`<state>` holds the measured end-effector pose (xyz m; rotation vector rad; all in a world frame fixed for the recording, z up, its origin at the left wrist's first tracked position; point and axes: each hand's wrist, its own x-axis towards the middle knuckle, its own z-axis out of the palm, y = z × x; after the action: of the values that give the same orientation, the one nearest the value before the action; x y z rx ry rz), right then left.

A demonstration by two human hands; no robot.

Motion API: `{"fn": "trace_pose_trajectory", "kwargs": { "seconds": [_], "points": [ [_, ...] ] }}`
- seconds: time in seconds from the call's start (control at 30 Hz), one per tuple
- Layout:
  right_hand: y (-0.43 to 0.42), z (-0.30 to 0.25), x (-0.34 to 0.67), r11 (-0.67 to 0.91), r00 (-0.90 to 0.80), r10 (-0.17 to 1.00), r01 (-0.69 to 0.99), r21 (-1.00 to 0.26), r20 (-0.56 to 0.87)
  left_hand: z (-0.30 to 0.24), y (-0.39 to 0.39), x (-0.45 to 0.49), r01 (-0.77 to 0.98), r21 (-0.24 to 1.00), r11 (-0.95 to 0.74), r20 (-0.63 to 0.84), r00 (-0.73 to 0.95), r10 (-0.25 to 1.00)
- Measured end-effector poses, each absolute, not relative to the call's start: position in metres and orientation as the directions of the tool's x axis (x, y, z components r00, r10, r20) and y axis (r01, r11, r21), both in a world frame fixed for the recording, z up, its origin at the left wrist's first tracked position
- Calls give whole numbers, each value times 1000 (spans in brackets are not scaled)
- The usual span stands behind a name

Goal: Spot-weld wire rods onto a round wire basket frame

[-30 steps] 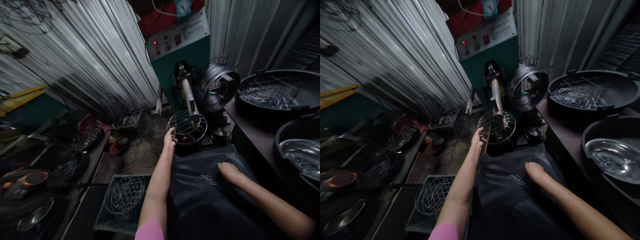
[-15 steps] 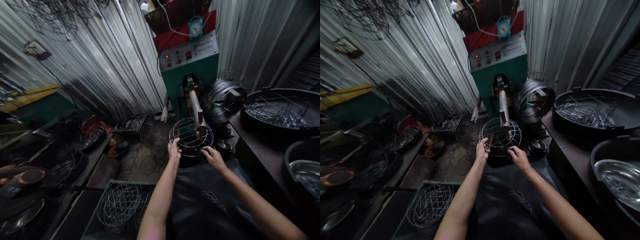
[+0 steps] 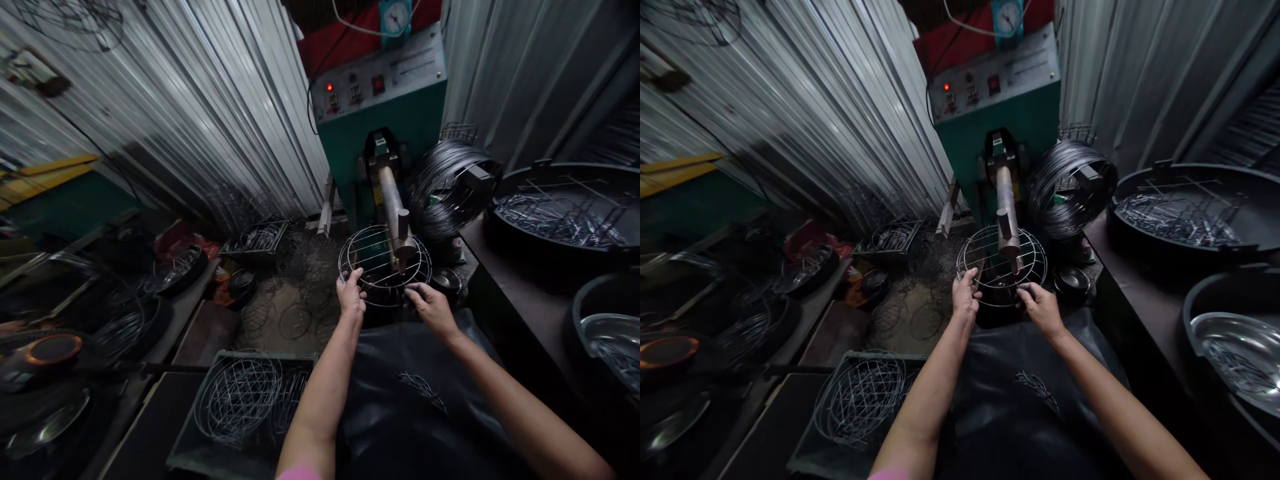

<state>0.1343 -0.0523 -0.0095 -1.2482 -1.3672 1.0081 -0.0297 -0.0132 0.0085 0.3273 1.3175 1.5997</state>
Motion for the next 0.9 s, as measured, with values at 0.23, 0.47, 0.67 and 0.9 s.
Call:
{"fn": "trace_pose_trajectory", "kwargs": {
  "seconds": [0.23,0.47,0.67,0.9],
  "points": [
    [-50,-9,136,192,36,979,194,-962,203,2,-7,-29,-550,826,123,-408,-434,803],
    [-47,-11,138,213,55,970,261,-942,235,1,-5,-26,-572,809,137,-444,-441,780],
    [-44,-9,136,214,48,971,245,-946,232,6,-4,-28,-574,810,122,-439,-455,775],
    [-36,-6,137,227,44,967,284,-931,249,9,3,-28,-566,807,168,-479,-461,747]
  ]
}}
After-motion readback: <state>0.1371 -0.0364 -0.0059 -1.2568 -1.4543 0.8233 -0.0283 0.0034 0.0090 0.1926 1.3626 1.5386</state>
